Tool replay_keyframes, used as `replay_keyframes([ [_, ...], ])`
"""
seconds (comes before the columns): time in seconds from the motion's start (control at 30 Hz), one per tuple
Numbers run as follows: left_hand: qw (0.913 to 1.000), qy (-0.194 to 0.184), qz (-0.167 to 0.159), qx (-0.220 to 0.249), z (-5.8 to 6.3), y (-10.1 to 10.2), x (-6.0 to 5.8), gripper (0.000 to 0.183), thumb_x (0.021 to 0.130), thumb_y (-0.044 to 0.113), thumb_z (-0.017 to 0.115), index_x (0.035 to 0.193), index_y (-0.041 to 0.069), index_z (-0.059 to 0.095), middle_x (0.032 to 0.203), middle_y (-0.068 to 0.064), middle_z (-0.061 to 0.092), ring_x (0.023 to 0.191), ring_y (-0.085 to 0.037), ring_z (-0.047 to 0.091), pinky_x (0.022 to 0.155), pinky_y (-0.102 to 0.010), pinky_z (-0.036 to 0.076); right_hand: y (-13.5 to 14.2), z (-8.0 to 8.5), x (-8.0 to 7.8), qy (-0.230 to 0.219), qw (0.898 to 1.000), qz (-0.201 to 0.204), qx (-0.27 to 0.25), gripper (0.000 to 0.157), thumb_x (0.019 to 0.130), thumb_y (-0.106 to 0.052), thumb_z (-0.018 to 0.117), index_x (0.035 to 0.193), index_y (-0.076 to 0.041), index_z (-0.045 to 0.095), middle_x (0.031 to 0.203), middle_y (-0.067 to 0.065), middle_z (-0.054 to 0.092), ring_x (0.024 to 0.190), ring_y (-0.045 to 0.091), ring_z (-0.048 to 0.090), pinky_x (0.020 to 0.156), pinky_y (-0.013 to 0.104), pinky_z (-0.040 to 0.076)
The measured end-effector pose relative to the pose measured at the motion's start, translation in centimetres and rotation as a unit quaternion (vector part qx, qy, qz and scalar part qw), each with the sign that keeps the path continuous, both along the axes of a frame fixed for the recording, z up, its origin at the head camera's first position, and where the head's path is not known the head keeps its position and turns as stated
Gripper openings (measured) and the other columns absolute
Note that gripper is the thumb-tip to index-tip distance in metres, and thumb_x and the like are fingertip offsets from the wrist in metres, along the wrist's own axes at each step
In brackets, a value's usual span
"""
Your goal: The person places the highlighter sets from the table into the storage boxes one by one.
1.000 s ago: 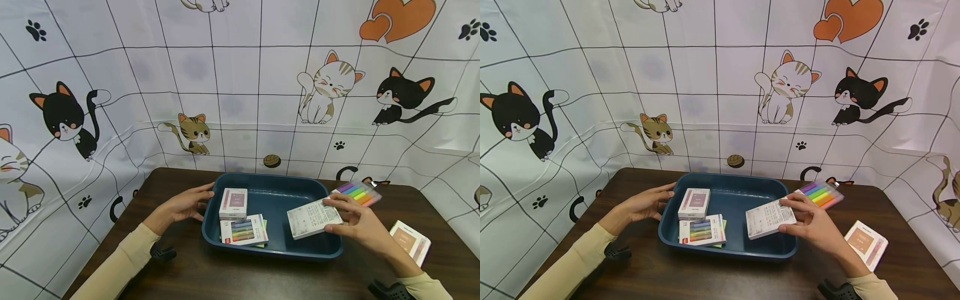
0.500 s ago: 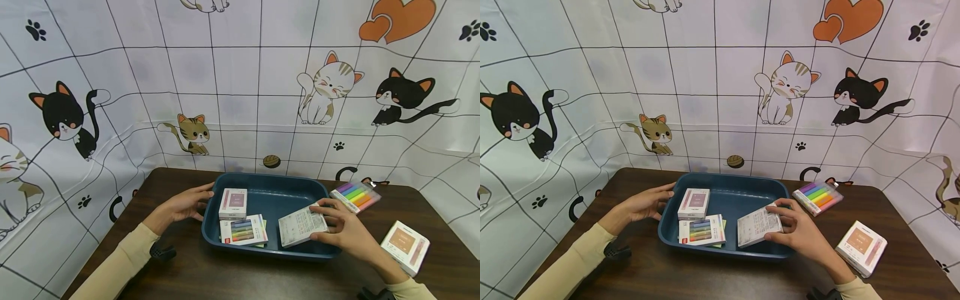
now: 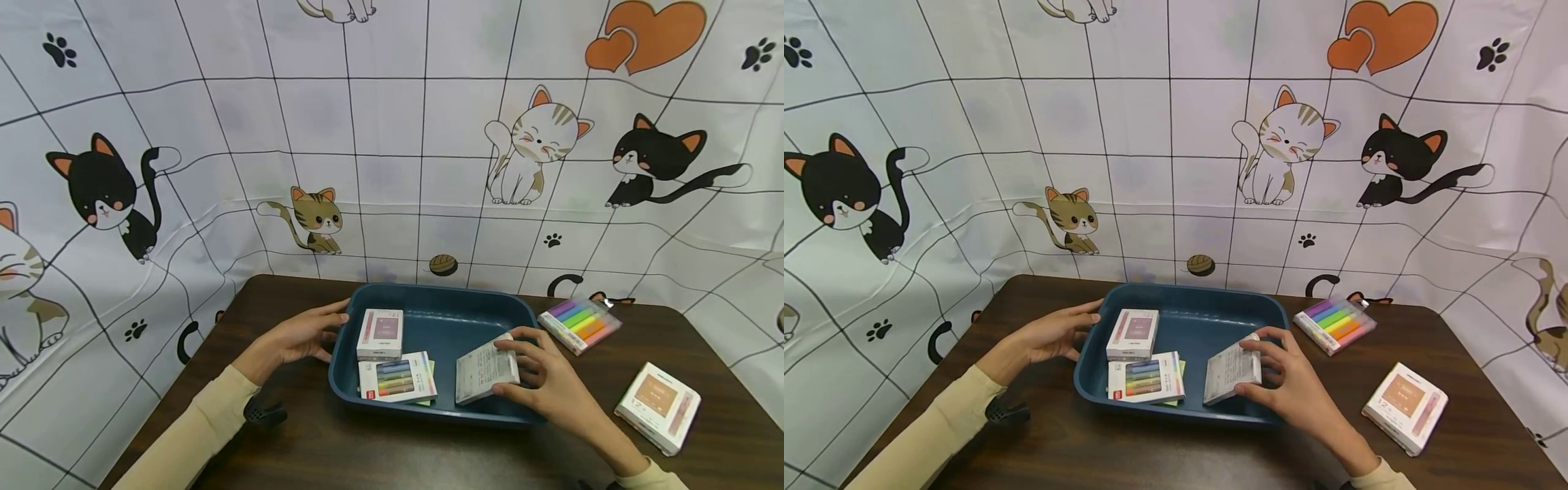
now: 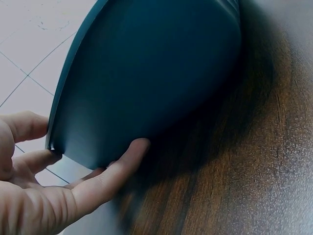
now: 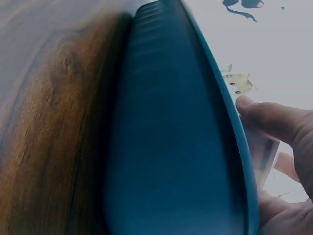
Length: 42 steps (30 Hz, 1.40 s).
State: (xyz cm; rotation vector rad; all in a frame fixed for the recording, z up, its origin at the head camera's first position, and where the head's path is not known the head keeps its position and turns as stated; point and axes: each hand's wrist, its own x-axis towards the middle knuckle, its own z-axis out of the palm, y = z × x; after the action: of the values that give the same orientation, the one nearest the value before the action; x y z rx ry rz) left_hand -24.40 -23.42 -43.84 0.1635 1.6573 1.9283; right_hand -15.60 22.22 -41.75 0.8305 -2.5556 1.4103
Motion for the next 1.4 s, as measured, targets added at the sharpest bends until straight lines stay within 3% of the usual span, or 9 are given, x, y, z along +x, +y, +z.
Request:
replay_keyframes([
  [0.1,1.0,-0.001,0.001,0.002,-0.1,-0.1,0.0,0.066,0.106,0.026,0.058,0.164,0.026,0.024,0.16,-0.02,0.028,0.14,-0.051,0.03,0.083,-0.068,0.051,-0.2,0.3,0.2,0.058,0.995,-0.021,0.073,0.064,0.081,-0.031,0.089,0.136,-0.009,0.064,0.153,0.01,0.037,0.129,0.039,0.048,0.1,0.055,0.046],
  [0.17,1.0,-0.001,0.001,0.002,-0.1,-0.1,0.0,0.067,0.106,0.026,0.058,0.164,0.026,0.024,0.159,-0.02,0.028,0.14,-0.051,0.03,0.083,-0.069,0.051,0.0,0.6,0.3,0.084,0.989,-0.035,0.119,0.067,0.082,-0.04,0.087,0.139,-0.013,0.064,0.158,0.004,0.036,0.138,0.04,0.039,0.099,0.067,0.04],
  [0.5,1.0,0.003,-0.003,-0.005,0.1,-0.1,0.1,0.067,0.106,0.026,0.058,0.164,0.026,0.023,0.16,-0.02,0.027,0.14,-0.051,0.031,0.084,-0.068,0.051,1.2,1.7,0.2,0.05,0.989,-0.027,0.14,0.074,0.089,-0.041,0.08,0.154,-0.024,0.048,0.167,-0.004,0.02,0.15,0.042,0.013,0.101,0.079,0.023],
  [0.73,1.0,0.004,-0.007,-0.002,0.2,-0.1,0.1,0.067,0.107,0.026,0.056,0.164,0.025,0.022,0.16,-0.022,0.026,0.14,-0.052,0.03,0.084,-0.068,0.05,1.8,1.4,-0.2,0.038,0.986,-0.039,0.156,0.078,0.09,-0.044,0.077,0.157,-0.024,0.043,0.168,-0.001,0.017,0.152,0.04,0.008,0.109,0.076,0.009],
  [0.97,0.9999,0.008,-0.009,-0.009,0.0,0.0,0.1,0.067,0.107,0.027,0.056,0.164,0.026,0.022,0.16,-0.021,0.028,0.139,-0.05,0.034,0.084,-0.067,0.051,2.3,0.9,-0.3,0.034,0.983,-0.044,0.175,0.079,0.093,-0.045,0.074,0.159,-0.02,0.038,0.168,0.007,0.017,0.152,0.04,0.003,0.116,0.061,-0.009],
  [1.4,0.9999,0.01,-0.005,-0.01,-0.2,0.0,0.1,0.065,0.107,0.027,0.056,0.164,0.028,0.024,0.16,-0.02,0.029,0.138,-0.051,0.035,0.083,-0.068,0.051,3.0,0.1,-0.7,0.022,0.981,-0.059,0.182,0.072,0.102,-0.041,0.061,0.163,-0.022,0.028,0.168,0.011,0.014,0.153,0.039,-0.001,0.116,0.059,-0.013],
])
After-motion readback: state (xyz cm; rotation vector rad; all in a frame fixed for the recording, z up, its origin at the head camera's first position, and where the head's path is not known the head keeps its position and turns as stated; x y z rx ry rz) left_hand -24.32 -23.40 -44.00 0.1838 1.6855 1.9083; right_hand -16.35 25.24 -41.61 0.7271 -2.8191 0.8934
